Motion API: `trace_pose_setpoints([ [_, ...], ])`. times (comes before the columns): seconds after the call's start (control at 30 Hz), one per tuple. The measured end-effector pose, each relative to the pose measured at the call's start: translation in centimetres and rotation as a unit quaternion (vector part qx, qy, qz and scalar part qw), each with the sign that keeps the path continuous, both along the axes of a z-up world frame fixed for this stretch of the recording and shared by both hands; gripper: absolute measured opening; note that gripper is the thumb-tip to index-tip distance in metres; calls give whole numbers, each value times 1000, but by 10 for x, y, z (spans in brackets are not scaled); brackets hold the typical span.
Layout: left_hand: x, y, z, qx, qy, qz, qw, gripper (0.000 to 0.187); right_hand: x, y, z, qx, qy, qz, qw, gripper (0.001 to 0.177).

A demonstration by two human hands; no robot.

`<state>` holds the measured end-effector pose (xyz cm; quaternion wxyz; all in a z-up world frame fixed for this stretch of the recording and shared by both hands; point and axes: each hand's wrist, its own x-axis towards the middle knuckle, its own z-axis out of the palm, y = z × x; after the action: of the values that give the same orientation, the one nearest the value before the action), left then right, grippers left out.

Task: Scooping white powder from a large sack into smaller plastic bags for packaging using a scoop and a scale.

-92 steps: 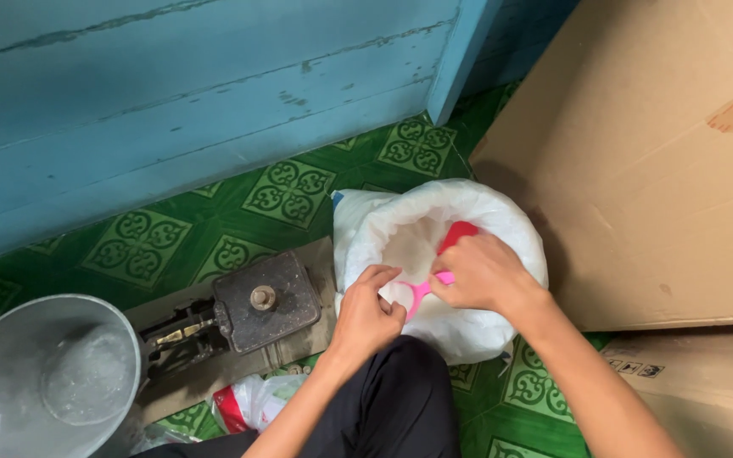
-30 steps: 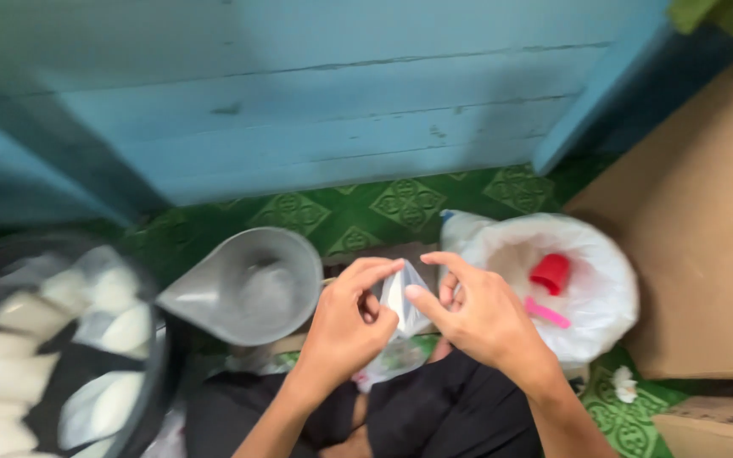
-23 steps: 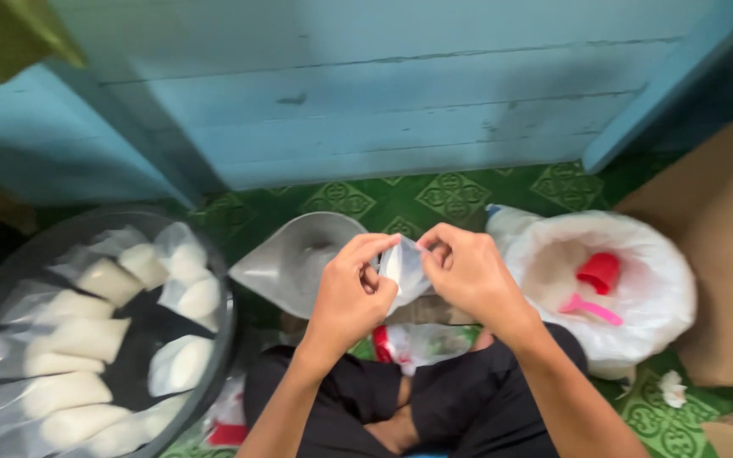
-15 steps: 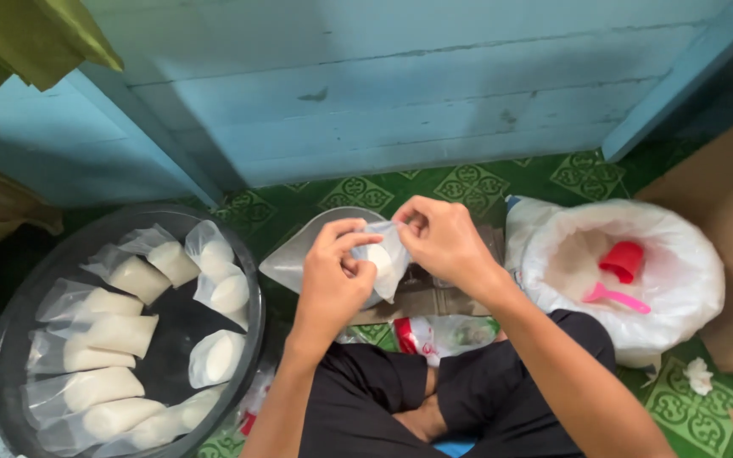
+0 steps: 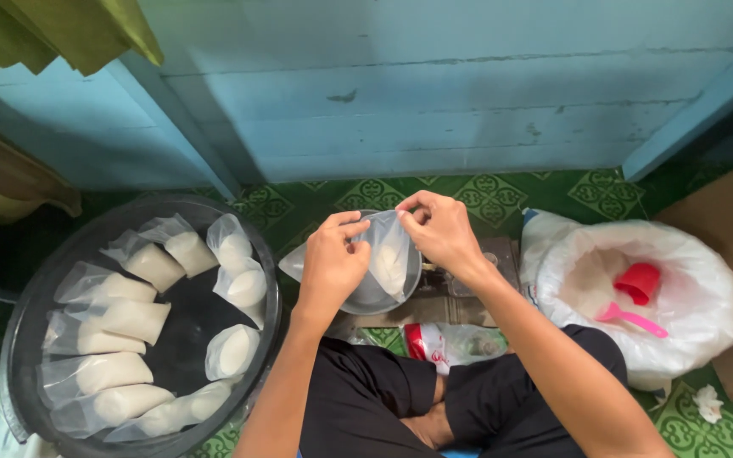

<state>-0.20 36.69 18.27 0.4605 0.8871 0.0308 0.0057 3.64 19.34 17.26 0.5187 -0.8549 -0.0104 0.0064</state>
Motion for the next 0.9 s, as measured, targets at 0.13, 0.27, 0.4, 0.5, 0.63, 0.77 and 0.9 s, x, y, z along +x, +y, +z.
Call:
trace_pose_setpoints([
  [0.13,16,3,-22,20,-29,-10,999,38,6,-3,-1,-15,2,9,1000,17],
  [0.27,30,0,-52,58,-24,-23,998,37,9,-9,-25,-18,30,6,999,19],
  [0.4,37,-10,-81,69,-23,-35,997,38,4,-15,-45,-12,66,-14,998,20],
  [0.5,36,-22,-94,77,-16,-53,995,40,4,-26,-70,-6,78,-26,997,21],
  [0.63,34,-38,-107,82,-15,-73,994,41,-6,-37,-76,-15,106,-39,994,20],
  [0.77,36,-51,-110,82,-7,-104,991,42,-8,-51,-80,-24,124,-47,991,23],
  [0.9,35,-59,-101,76,15,-126,989,46,-5,-59,-84,-11,143,-38,989,27],
])
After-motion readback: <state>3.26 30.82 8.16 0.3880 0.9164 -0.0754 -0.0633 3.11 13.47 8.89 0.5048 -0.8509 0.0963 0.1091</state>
